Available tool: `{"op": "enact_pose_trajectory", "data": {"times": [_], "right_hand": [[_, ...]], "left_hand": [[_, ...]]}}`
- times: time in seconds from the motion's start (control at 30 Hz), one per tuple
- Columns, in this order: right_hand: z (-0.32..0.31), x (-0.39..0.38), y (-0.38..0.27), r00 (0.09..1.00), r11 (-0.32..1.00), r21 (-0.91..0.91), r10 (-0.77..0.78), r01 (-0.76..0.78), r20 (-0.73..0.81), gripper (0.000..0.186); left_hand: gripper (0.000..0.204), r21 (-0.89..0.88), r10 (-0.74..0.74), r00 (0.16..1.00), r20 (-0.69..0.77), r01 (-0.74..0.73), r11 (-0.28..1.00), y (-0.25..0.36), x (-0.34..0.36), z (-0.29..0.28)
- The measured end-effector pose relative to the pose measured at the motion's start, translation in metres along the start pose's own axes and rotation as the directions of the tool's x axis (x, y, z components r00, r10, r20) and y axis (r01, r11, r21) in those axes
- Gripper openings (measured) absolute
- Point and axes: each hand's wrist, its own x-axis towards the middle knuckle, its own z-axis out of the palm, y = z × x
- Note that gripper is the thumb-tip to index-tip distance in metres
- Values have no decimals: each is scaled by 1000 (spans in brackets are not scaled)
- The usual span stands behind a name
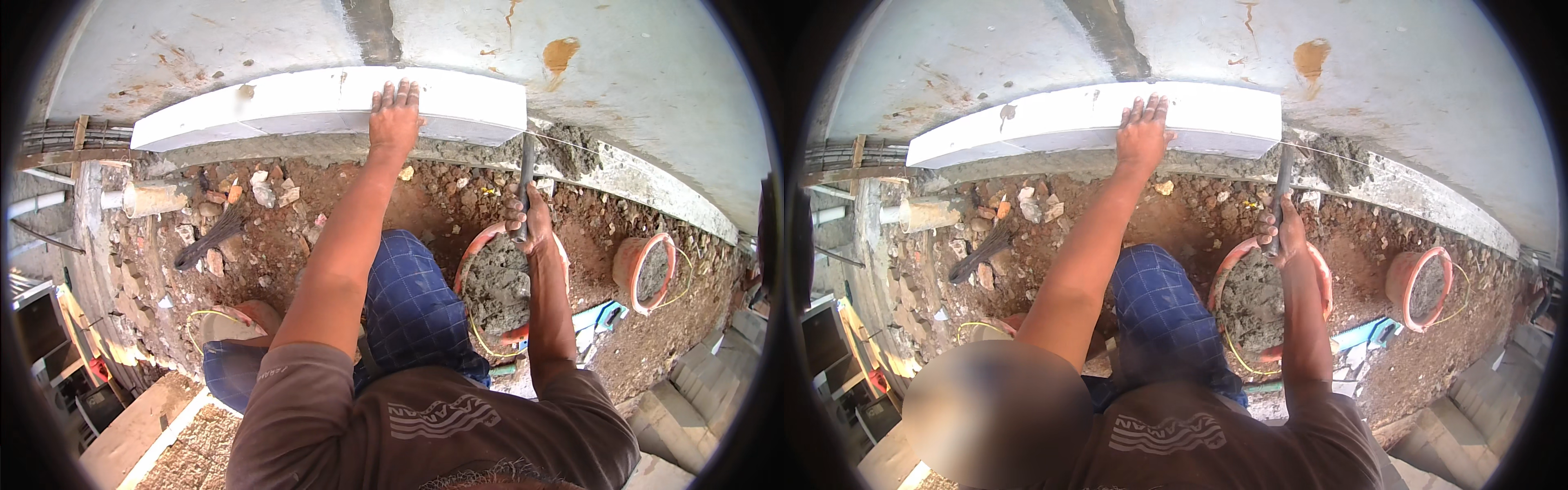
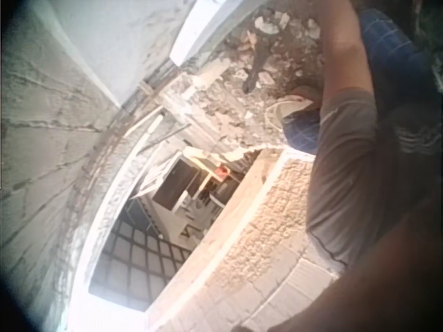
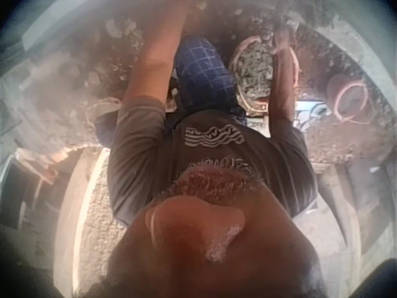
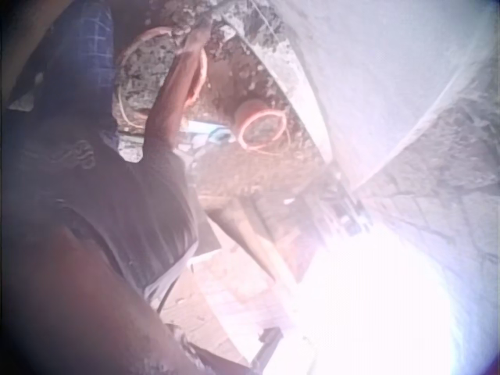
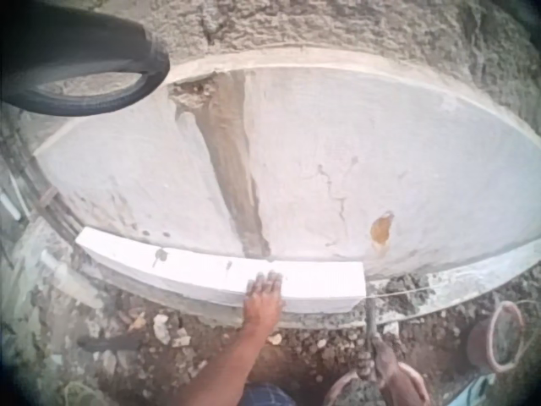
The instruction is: The person kneels on the ground and uses a hammer to tap a white rectangular tile into place along a wall base. They then use a trowel to apply cement mortar from a bucket to the wall and smooth it around the tile.
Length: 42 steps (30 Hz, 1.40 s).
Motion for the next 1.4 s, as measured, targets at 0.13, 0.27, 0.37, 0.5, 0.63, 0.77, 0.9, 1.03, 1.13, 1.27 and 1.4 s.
{"op": "enact_pose_trajectory", "data": {"times": [0.13,0.27,0.37,0.5,0.63,0.77,0.9,1.03,1.13,1.27,1.4], "right_hand": [[-17,2,-4,995,986,160,-51,38,82,36],[0,-3,10,995,995,103,-24,14,101,42],[-17,2,-5,988,996,87,-35,22,152,41],[-10,0,12,980,949,249,-195,195,-26,36],[-10,1,6,996,991,134,11,-23,90,38],[-7,1,18,997,981,188,-66,58,41,40],[-14,-10,0,997,997,63,-39,35,64,38],[-3,-3,13,996,987,133,-90,89,7,40],[-4,-4,8,998,981,192,-46,37,43,40],[-3,-3,19,997,995,82,-65,62,30,40],[-2,-3,22,993,983,142,-114,114,-7,40]], "left_hand": [[72,35,-8,1000,10,8,999,0,0,1],[72,29,0,999,-35,2,1000,0,-1,5],[72,15,-3,999,-36,3,1000,-4,-2,7],[73,40,6,1000,-3,-5,999,-5,0,6],[72,8,-8,1000,-26,8,1000,-1,0,7],[73,23,-18,1000,-12,18,1000,-2,-2,5],[72,3,-18,999,-29,18,1000,3,2,3],[72,4,-18,1000,-22,18,1000,-2,-1,4],[74,-15,-26,999,-20,25,1000,-1,0,2],[76,-40,-31,999,-23,30,999,2,-1,-2],[77,-20,-20,999,-26,19,1000,2,-1,2]]}}
